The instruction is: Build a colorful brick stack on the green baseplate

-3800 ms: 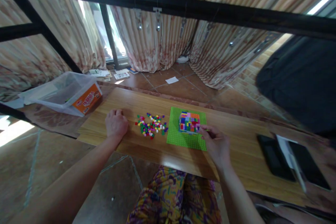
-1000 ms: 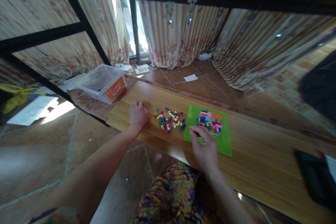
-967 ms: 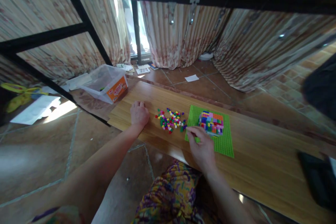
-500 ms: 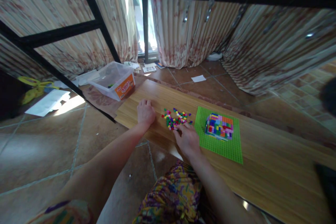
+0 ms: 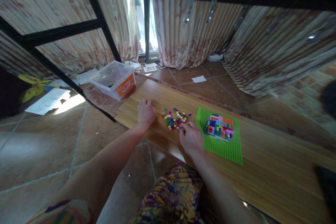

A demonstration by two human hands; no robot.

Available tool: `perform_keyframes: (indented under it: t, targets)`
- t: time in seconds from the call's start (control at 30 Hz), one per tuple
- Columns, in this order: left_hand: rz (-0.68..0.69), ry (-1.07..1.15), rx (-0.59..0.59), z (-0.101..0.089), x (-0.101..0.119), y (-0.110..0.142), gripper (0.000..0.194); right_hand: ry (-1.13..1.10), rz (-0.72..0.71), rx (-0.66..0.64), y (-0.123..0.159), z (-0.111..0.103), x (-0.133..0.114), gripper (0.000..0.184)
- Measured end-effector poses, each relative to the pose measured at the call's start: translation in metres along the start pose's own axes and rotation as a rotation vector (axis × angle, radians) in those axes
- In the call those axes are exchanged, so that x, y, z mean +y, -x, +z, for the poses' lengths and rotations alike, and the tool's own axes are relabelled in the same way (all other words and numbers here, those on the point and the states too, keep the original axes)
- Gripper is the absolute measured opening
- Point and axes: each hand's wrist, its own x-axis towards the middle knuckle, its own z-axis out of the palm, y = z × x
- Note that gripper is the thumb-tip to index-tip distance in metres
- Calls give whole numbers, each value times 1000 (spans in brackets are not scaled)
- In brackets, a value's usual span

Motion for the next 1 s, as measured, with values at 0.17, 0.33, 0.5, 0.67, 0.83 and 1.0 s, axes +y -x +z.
perform_keyframes:
  t: [0.17,0.33,0.5,0.67,0.83,1.0]
  targets:
    - [2,-12,4,0,0,0,31,8,-9,-46,-3,5,-9,17]
    - [11,-18,8,0,-2,-2,32,-84,-27,-15,-3,-2,-13,21]
    - [27,-54,31,1,-3,-3,33,-332,51,88,12,-37,-2,20]
    - [27,-60,36,1,-3,-4,34,-333,206,229,33,-76,41,21]
    - [19,-56,33,0,-3,-5,34,-219,331,287,37,-94,86,26]
    - [27,-70,38,2,-4,-5,35,-210,267,364,26,-91,102,24]
